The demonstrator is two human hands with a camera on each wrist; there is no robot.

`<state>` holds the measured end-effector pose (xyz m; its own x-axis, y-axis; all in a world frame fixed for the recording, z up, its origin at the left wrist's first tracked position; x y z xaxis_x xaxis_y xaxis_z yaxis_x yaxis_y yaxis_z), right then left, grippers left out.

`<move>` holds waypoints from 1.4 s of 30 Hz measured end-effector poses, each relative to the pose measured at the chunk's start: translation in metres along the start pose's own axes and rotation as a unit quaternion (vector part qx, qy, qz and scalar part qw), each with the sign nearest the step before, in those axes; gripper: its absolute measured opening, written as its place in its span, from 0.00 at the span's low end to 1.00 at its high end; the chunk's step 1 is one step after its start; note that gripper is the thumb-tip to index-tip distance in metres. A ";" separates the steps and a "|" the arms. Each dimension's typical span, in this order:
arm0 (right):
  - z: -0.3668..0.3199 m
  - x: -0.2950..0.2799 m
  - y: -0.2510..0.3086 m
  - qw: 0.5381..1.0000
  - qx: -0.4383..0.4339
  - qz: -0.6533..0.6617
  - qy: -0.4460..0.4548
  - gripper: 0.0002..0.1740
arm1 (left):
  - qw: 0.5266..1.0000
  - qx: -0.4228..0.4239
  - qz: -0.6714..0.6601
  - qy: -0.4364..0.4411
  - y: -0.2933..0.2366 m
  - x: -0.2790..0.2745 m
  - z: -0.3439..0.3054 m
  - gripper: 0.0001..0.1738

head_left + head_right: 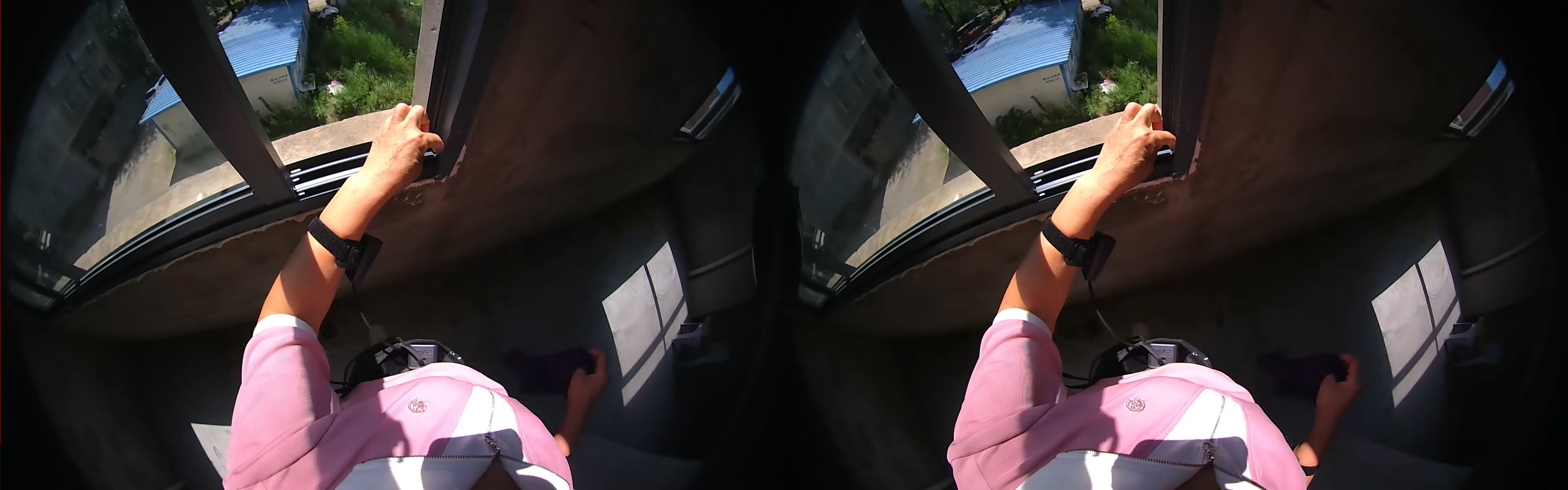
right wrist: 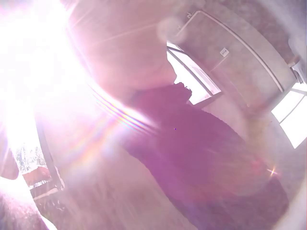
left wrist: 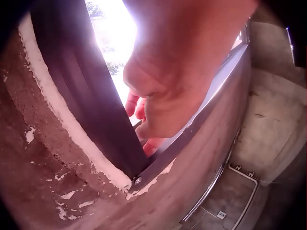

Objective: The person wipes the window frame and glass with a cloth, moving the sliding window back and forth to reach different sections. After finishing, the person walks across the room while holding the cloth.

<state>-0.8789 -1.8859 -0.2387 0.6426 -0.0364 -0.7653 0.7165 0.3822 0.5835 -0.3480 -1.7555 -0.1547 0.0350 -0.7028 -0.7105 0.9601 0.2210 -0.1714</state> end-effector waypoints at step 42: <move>0.041 0.048 0.026 0.998 -0.045 0.029 0.042 0.27 | 0.877 -0.305 0.314 -0.199 0.029 -0.174 -0.115 0.17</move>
<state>-0.8181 -1.9157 -0.2486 0.6552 0.0646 -0.7527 0.6484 0.4632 0.6042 -0.3584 -1.5491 -0.1145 0.7140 -0.4674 -0.5214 0.3949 0.8837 -0.2514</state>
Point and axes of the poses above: each hand's wrist, its own z-axis towards the middle knuckle, its own x-axis out of the palm, y = z × x, the point moved 4 cm from there along z, towards the middle knuckle, and after that the axes turned 1 degree about -y, right-handed, at the moved point
